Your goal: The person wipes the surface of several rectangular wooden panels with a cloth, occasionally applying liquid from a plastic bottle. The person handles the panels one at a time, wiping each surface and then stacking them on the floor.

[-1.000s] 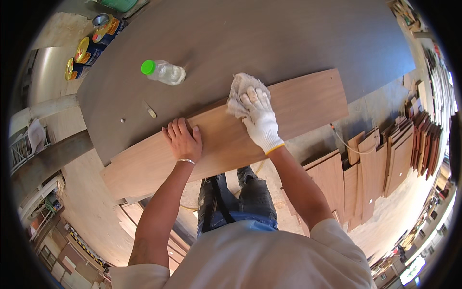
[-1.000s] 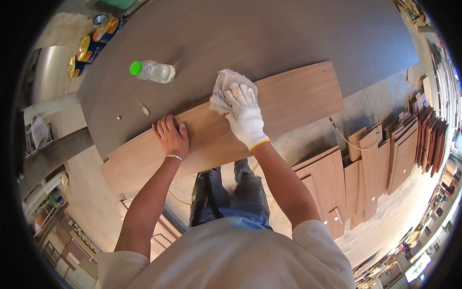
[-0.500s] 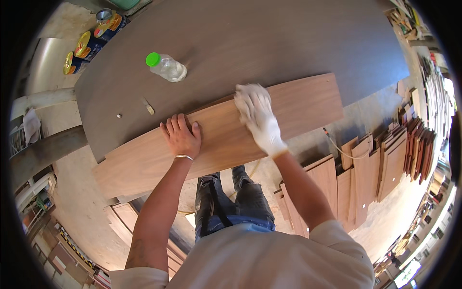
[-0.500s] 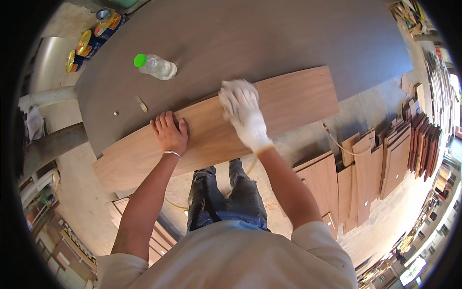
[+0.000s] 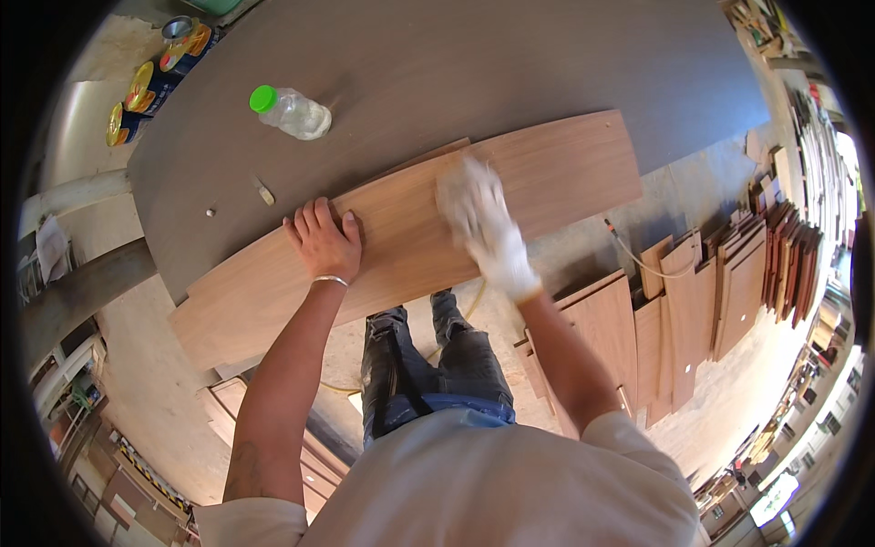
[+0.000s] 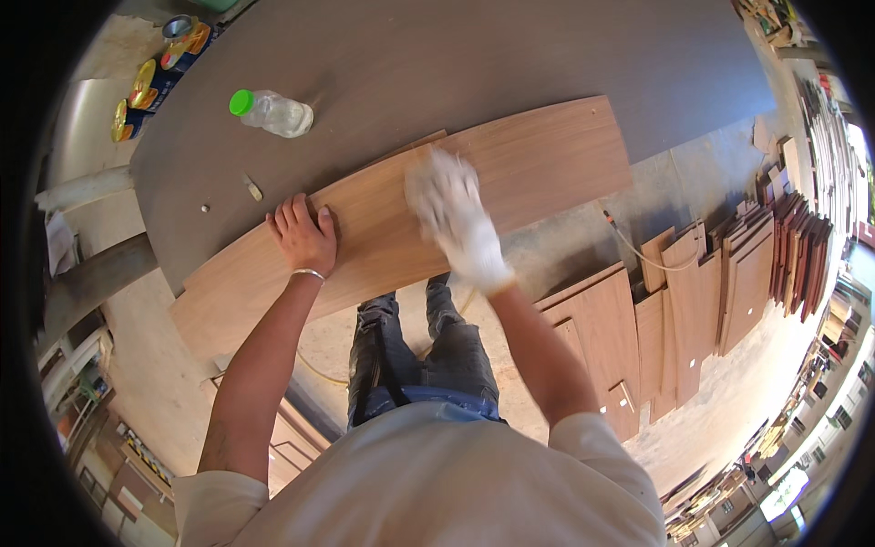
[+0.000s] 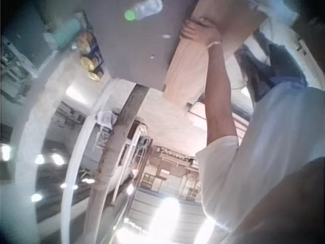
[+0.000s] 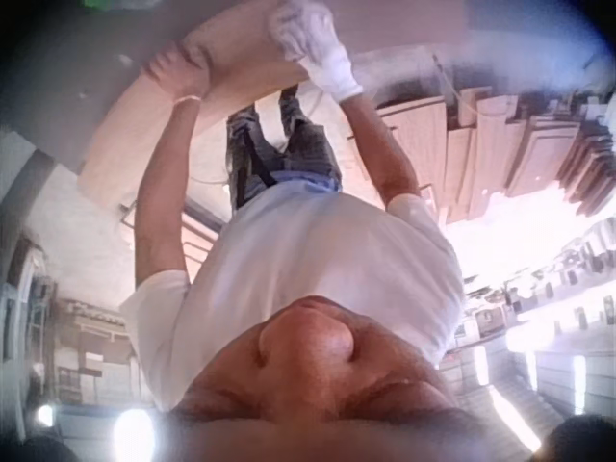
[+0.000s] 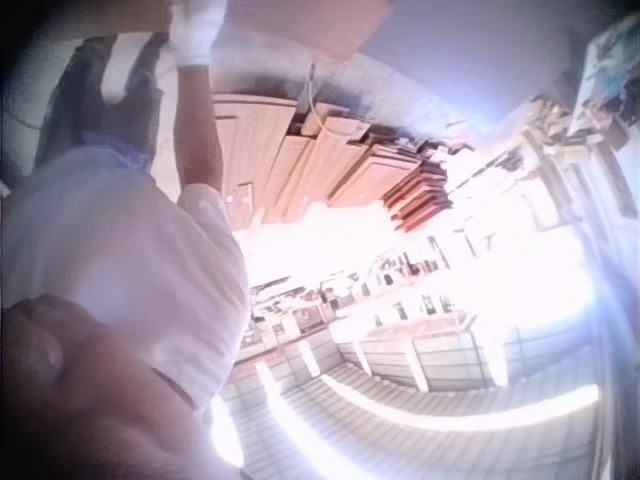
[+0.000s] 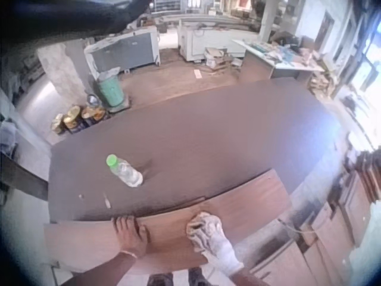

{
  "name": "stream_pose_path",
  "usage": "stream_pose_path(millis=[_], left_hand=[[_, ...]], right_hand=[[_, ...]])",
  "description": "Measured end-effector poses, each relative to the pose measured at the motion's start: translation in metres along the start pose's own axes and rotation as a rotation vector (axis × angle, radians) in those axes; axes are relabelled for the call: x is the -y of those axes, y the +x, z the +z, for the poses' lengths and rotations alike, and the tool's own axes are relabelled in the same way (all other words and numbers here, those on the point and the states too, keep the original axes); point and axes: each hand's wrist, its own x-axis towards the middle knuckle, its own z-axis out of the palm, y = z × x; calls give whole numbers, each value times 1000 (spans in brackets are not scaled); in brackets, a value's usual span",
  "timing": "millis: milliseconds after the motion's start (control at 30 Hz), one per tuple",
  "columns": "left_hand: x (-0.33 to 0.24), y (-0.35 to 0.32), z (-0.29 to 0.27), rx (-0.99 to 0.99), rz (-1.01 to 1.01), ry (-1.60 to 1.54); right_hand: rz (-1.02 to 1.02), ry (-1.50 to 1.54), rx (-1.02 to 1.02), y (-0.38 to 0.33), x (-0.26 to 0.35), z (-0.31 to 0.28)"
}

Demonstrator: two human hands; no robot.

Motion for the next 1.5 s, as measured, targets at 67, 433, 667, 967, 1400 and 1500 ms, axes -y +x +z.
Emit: stream_pose_path(millis=[67, 433, 667, 967, 1400, 1500], left_hand=[[0, 3, 1, -2, -8, 4], [-3, 6, 2, -5, 11, 21], [-3, 0, -1, -5, -19, 39], [-12, -1, -2, 21, -45, 22], [-19, -19, -11, 81, -62, -77], [-19, -18, -11, 80, -105, -110]], right_hand=[[123, 80, 43, -51, 2, 4], [-110, -242, -28, -5, -12, 5], [12, -259, 57, -94, -2, 5], [35, -330, 30, 50, -18, 15], [242, 246, -44, 15, -23, 22], [72, -260, 18, 38, -15, 20]])
